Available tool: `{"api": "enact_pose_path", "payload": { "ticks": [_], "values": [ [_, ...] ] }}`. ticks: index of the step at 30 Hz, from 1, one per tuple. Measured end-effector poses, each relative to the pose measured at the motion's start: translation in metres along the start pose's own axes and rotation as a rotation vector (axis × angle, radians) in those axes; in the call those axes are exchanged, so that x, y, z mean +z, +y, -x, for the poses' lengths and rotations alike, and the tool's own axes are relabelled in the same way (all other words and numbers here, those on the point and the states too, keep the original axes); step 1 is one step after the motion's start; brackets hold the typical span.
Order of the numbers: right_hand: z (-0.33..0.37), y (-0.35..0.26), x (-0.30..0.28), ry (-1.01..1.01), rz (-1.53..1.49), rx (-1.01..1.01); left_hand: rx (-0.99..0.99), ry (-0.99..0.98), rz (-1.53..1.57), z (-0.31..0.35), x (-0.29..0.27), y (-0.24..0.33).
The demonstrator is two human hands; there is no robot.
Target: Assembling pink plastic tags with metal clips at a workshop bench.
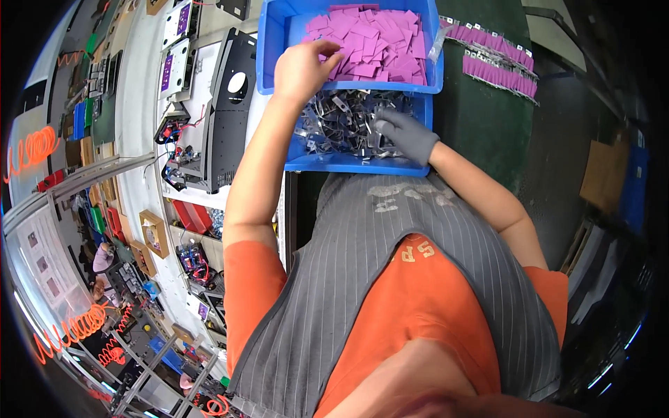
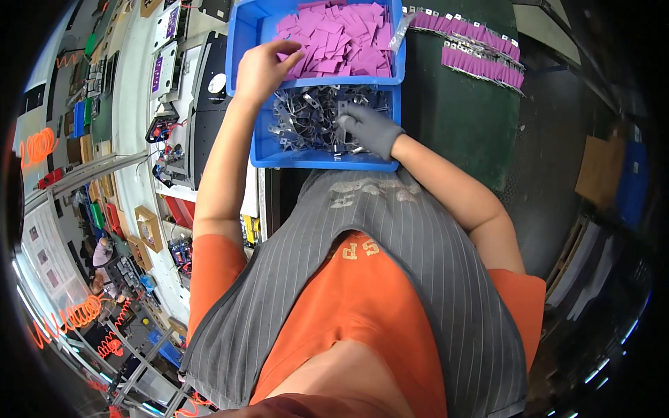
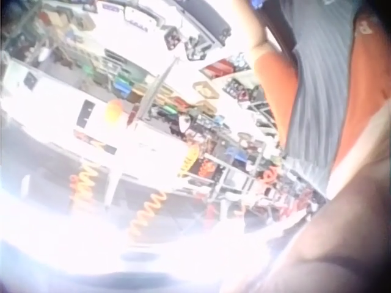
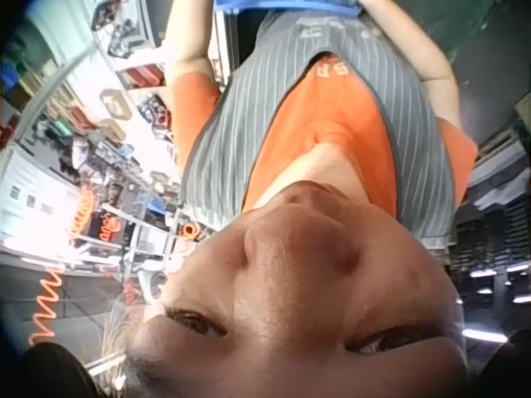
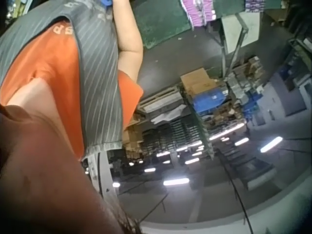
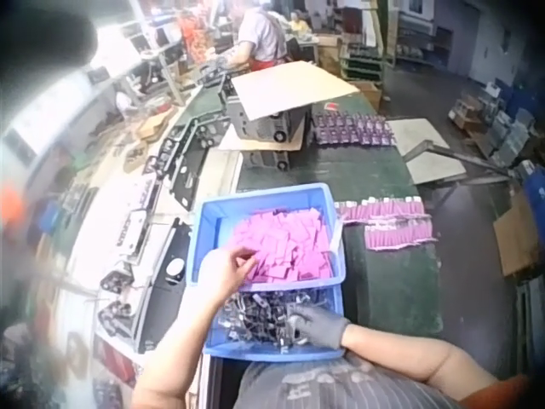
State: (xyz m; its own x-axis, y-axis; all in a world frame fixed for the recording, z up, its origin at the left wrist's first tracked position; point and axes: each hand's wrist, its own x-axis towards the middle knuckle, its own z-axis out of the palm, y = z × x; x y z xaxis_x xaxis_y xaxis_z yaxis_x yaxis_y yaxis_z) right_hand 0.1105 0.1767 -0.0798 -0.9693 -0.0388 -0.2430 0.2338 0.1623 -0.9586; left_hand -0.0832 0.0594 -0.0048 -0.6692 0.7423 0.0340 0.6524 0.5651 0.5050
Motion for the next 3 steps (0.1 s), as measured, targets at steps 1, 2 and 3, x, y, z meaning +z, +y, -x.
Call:
{"api": "enact_pose_path", "payload": {
  "ticks": [1, 2, 3],
  "values": [
    [0.004, -0.004, -0.001, -0.002, 0.003, -0.004, -0.001, 0.005, -0.001, -0.009, 0.004, -0.004],
    [0.009, -0.011, -0.001, -0.089, -0.178, 0.172, -0.038, -0.090, -0.121, -0.016, 0.010, -0.006],
    [0.018, -0.019, -0.002, -0.167, -0.362, 0.353, -0.067, -0.192, -0.238, -0.022, 0.015, -0.002]
  ]
}}
